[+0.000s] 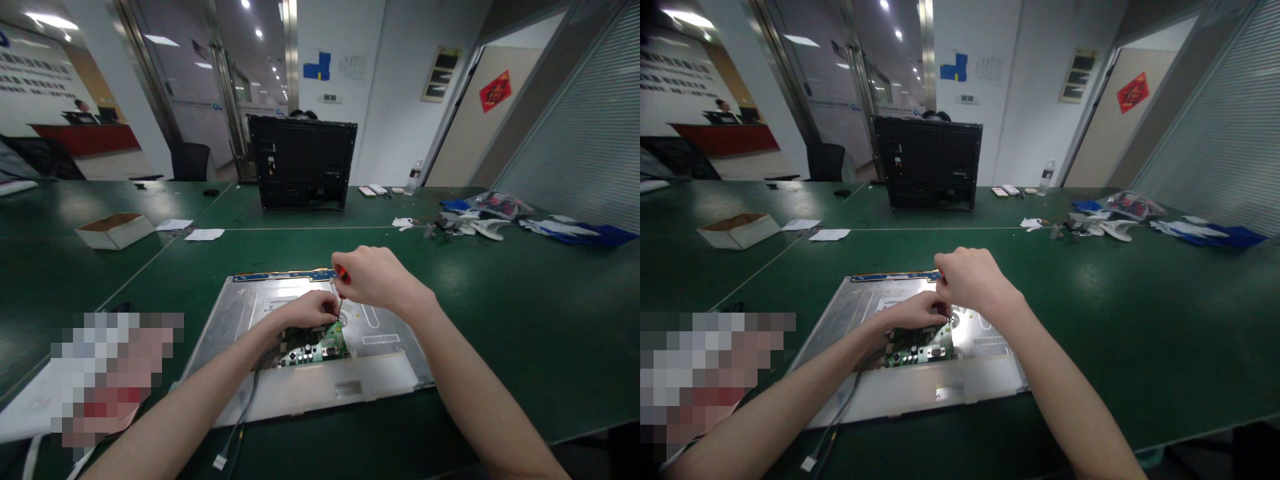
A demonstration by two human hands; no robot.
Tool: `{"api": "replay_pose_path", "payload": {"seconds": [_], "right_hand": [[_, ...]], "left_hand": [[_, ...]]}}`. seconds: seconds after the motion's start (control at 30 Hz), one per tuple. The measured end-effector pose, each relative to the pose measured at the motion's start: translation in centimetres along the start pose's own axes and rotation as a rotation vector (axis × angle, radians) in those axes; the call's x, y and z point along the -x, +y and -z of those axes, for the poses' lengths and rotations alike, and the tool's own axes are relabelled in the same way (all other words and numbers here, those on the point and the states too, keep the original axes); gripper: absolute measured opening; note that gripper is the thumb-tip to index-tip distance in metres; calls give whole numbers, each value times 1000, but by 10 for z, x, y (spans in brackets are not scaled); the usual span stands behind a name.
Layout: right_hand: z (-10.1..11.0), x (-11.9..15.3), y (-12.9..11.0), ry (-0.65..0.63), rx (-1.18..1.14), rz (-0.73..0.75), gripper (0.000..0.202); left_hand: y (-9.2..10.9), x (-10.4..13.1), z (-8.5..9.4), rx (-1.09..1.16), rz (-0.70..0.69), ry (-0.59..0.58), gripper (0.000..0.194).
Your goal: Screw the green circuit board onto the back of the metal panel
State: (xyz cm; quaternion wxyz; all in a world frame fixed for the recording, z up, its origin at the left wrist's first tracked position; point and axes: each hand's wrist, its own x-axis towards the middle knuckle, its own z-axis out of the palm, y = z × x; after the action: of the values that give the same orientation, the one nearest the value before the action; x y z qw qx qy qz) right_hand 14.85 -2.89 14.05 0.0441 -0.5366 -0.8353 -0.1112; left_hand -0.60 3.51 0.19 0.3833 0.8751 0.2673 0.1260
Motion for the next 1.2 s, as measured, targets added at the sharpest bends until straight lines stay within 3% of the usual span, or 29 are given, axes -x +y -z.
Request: {"api": "replay_pose_path", "payload": {"seconds": [0.27, 0.43, 0.7, 0.87, 0.97, 1.2], "right_hand": [[0, 1, 0, -3, 8, 15, 34], [2, 2, -1, 1, 22, 41, 18], [0, 1, 1, -5, 12, 28, 32], [1, 2, 1, -12, -23, 66, 18], [2, 4, 1, -21, -61, 112, 20], [3, 1, 2, -46, -9, 48, 28]], "left_hand": [[0, 1, 0, 10, -26, -5, 11], [3, 1, 1, 2, -7, 1, 13], [1, 1, 1, 4, -24, -8, 12], [0, 0, 0, 21, -11, -5, 13], [0, 0, 0, 30, -10, 6, 14], [3, 1, 1, 6, -10, -4, 12]]}}
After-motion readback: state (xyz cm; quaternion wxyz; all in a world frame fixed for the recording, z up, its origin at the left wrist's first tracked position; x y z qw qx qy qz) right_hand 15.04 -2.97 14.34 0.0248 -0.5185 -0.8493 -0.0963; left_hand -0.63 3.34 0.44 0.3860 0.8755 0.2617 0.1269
